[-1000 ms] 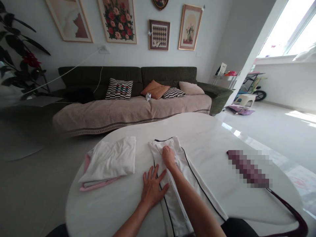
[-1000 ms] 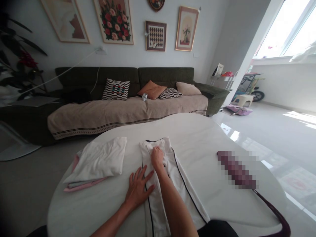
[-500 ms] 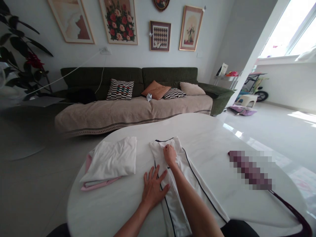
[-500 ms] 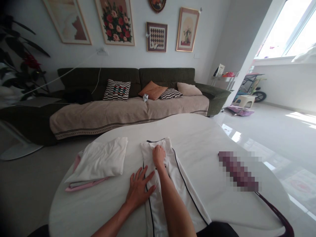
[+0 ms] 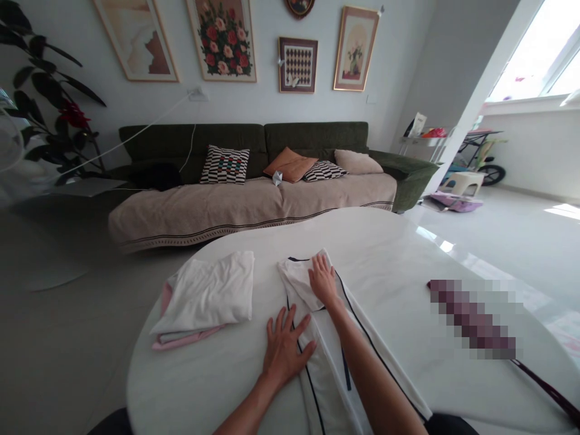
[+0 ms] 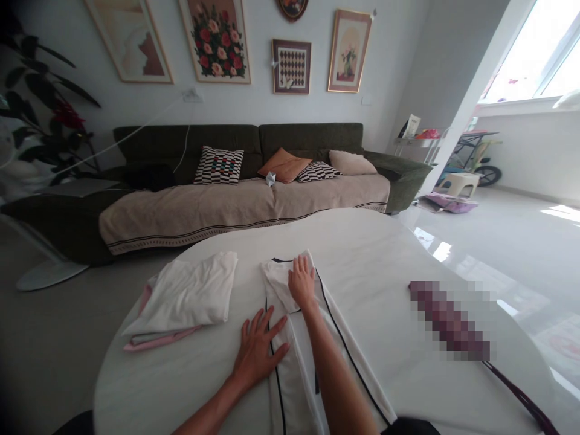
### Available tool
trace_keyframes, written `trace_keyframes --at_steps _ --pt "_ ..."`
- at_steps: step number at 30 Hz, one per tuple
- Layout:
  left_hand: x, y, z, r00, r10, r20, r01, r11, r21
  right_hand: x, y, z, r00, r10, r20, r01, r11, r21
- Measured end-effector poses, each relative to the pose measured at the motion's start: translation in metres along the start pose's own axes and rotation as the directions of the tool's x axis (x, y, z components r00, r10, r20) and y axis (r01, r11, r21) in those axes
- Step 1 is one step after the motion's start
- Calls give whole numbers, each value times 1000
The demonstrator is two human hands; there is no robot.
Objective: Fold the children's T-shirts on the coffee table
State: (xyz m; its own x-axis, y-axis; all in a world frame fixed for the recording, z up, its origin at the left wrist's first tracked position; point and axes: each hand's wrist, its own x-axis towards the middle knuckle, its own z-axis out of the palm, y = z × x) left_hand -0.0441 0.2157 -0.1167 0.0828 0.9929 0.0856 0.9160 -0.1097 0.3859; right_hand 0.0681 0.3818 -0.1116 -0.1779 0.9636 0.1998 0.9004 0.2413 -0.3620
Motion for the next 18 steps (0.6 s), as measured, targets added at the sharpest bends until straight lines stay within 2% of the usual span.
trace_keyframes --at_steps 4,7,11,14,18 --pt "0 2 -3 1000 -12 25 13 1000 -15 18 27 -2 994 76 74 -72 996 -62" --pt "0 3 -4 999 -15 31 16 1000 -27 27 34 1 983 157 96 -148 984 -95" --pt "0 2 -4 999 -25 35 27 999 -40 34 27 4 969 237 71 -226 965 -132" --pt "0 2 -4 999 -24 41 25 999 -43 36 18 7 980 194 41 -186 971 -151" --pt "1 5 -7 999 -28 42 29 999 -36 36 16 13 981 168 92 -155 978 -140"
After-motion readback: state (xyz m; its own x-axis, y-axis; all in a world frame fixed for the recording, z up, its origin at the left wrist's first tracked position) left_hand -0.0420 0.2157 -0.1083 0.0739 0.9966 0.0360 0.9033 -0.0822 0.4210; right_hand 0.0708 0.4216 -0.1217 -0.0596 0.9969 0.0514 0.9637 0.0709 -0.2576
